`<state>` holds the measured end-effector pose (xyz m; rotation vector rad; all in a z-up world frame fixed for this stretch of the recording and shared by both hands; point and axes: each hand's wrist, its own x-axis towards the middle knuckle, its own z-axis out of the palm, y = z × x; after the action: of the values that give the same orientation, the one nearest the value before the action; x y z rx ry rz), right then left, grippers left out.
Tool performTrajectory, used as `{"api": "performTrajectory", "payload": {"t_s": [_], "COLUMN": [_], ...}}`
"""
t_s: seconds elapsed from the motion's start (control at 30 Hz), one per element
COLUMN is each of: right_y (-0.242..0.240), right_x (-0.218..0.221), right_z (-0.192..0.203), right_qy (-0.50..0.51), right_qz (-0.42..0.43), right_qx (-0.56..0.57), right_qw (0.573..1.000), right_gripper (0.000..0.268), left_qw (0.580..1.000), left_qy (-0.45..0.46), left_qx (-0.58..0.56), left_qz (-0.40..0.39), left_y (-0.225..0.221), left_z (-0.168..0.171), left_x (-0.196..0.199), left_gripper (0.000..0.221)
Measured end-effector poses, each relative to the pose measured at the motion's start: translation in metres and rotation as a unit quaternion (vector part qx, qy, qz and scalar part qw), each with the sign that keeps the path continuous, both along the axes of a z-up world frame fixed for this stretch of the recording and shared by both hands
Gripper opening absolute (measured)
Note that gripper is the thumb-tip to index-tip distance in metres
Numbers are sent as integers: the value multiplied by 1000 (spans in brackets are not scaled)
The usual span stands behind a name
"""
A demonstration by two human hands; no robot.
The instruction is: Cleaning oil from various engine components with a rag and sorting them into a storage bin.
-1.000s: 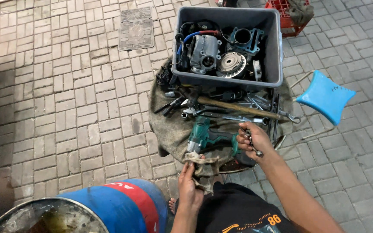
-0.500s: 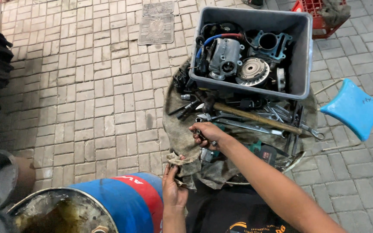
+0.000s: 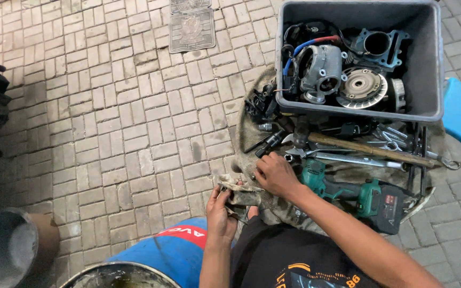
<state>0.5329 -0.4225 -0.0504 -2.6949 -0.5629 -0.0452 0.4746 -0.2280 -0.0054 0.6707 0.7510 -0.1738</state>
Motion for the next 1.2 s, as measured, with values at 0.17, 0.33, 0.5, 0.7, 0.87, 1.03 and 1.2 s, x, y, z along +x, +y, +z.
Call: {"api": "performTrajectory", "payload": {"t_s": [0.17, 0.33, 0.5, 0.7, 0.87, 1.03, 1.2], "right_y": [-7, -8, 0, 8, -18, -39, -64], "right_x": [-10, -22, -32, -39, -56, -77, -100], "right_z": [15, 36, 90, 119, 106, 101, 84], "right_qy": [51, 74, 212, 314, 222, 252, 292], "right_qz": [5, -51, -269, -183, -196, -197, -197], "right_qx": [44, 130, 269, 390, 328, 313, 386], "right_qw": [998, 987, 900, 846, 897, 894, 853], "right_gripper": [12, 28, 44, 44, 21, 37, 48], "left_qw": [999, 996, 986, 959, 978, 980, 981], "left_qy": [26, 60, -43, -131, -91, -45, -41], "left_qx": [24, 49, 40, 19, -21, -35, -40], "left_qz": [-35, -43, -159, -251, -187, -188, -188], "left_y": [26, 34, 28, -5, -42, -70, -94], "left_z": [-16, -8, 30, 46, 12, 3, -8], "left_x": [24, 33, 31, 17, 1, -26, -64], "left_gripper": [26, 50, 46, 51, 43, 43, 31]}}
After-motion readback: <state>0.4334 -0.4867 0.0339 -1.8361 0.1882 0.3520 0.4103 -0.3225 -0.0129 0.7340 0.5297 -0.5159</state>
